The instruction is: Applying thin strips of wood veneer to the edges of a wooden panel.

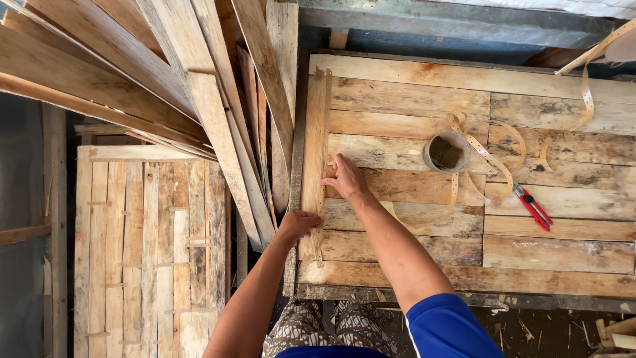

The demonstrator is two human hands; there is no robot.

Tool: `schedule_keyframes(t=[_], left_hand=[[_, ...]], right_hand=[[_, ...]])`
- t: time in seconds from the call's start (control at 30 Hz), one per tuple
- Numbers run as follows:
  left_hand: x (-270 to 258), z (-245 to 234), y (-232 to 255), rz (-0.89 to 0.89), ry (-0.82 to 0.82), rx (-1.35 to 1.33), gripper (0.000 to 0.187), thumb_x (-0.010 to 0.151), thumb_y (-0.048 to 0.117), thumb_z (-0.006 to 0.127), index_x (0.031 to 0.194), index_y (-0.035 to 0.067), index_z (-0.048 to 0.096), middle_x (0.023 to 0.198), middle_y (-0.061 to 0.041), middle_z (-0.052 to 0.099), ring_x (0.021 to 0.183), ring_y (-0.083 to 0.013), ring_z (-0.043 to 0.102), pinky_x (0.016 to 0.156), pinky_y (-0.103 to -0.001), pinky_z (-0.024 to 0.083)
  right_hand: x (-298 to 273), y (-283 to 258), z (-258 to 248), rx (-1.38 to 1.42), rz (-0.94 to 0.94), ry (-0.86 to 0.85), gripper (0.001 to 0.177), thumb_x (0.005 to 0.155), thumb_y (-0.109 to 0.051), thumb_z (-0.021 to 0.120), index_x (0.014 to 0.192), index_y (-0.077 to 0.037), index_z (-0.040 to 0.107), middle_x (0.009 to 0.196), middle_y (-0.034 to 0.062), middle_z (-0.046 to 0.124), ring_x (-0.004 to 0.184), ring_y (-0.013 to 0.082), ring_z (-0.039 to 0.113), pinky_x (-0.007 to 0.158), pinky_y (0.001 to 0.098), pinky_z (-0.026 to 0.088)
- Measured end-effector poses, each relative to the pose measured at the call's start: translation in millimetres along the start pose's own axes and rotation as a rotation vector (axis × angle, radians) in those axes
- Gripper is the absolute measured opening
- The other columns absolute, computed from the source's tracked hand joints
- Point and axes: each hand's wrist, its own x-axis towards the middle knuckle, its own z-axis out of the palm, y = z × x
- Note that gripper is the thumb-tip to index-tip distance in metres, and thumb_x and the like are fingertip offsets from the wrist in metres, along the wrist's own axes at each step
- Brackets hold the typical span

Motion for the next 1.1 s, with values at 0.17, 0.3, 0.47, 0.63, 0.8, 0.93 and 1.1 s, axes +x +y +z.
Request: schedule_keyframes(t=[0.17, 0.3, 0.47, 0.63, 0.8, 0.93, 1.1], left_hand=[[5.1, 1.3, -6.3, -0.007, 0.008, -0.004, 0.03, 0.084, 0.031, 0.084, 0.093, 0.003, 0.083, 0.085, -0.006, 0.08, 0.066, -0.0134, 0.068, 0.062, -0.03, 0.057], [8.4, 2.0, -8.8, 0.011, 0.001, -0.052, 0.032, 0.084, 0.03, 0.083, 0.096, 0.0, 0.083, 0.086, -0.007, 0.081, 0.062, -0.0107, 0.068, 0.06, -0.028, 0.056], [-4.1, 2.8, -0.3, -0.001, 0.029, 0.004, 0.035, 0.083, 0.035, 0.083, 0.097, 0.002, 0.083, 0.087, -0.006, 0.081, 0.055, -0.0132, 0.064, 0.055, -0.027, 0.051], [1.5, 2.3, -4.4, -0.018, 0.05, -0.05, 0.038, 0.08, 0.035, 0.087, 0.096, 0.001, 0.084, 0.079, -0.009, 0.076, 0.053, -0.0147, 0.062, 0.05, -0.028, 0.045], [-14.6, 4.5, 6.3, -0.01, 0.05, -0.086, 0.04, 0.077, 0.036, 0.088, 0.095, 0.001, 0.083, 0.079, -0.006, 0.076, 0.054, -0.0153, 0.06, 0.051, -0.027, 0.047], [-29.4, 7.4, 17.5, -0.05, 0.064, -0.063, 0.041, 0.078, 0.04, 0.088, 0.096, 0.003, 0.082, 0.083, -0.006, 0.078, 0.059, -0.0143, 0.063, 0.056, -0.025, 0.051], [-10.8, 11.6, -2.9, 0.022, 0.075, -0.083, 0.042, 0.082, 0.042, 0.084, 0.093, 0.001, 0.082, 0.084, -0.007, 0.077, 0.063, -0.014, 0.064, 0.062, -0.028, 0.055]], right_hand=[[-0.4, 3.4, 2.1, -0.08, -0.015, -0.057, 0.069, 0.064, -0.044, 0.096, 0.098, -0.01, 0.046, 0.094, 0.006, 0.057, 0.083, 0.0196, 0.056, 0.074, 0.0359, 0.055], [1.1, 19.3, 15.8, -0.123, -0.09, -0.082, 0.074, 0.063, -0.048, 0.094, 0.106, -0.012, 0.046, 0.098, 0.0068, 0.056, 0.089, 0.0203, 0.055, 0.079, 0.0352, 0.056], [-6.3, 8.3, 9.4, -0.184, -0.097, -0.082, 0.077, 0.06, -0.051, 0.096, 0.104, -0.012, 0.047, 0.099, 0.0067, 0.056, 0.091, 0.0216, 0.055, 0.082, 0.0373, 0.055], [-5.9, 1.5, 5.4, -0.193, -0.094, -0.094, 0.079, 0.058, -0.052, 0.096, 0.105, -0.012, 0.047, 0.101, 0.0065, 0.056, 0.094, 0.022, 0.056, 0.084, 0.0382, 0.054], [-9.4, -3.8, -0.1, -0.172, -0.066, -0.098, 0.079, 0.057, -0.049, 0.097, 0.105, -0.012, 0.047, 0.103, 0.0072, 0.057, 0.096, 0.0231, 0.057, 0.087, 0.0399, 0.054], [-11.5, 0.6, 4.8, -0.154, -0.043, -0.115, 0.078, 0.058, -0.049, 0.097, 0.107, -0.012, 0.048, 0.104, 0.0077, 0.057, 0.098, 0.0233, 0.058, 0.088, 0.0396, 0.055], [-27.0, -5.7, -4.6, -0.105, -0.172, 0.011, 0.068, 0.066, -0.043, 0.094, 0.109, -0.008, 0.054, 0.105, 0.0108, 0.061, 0.099, 0.0262, 0.059, 0.087, 0.0432, 0.054]])
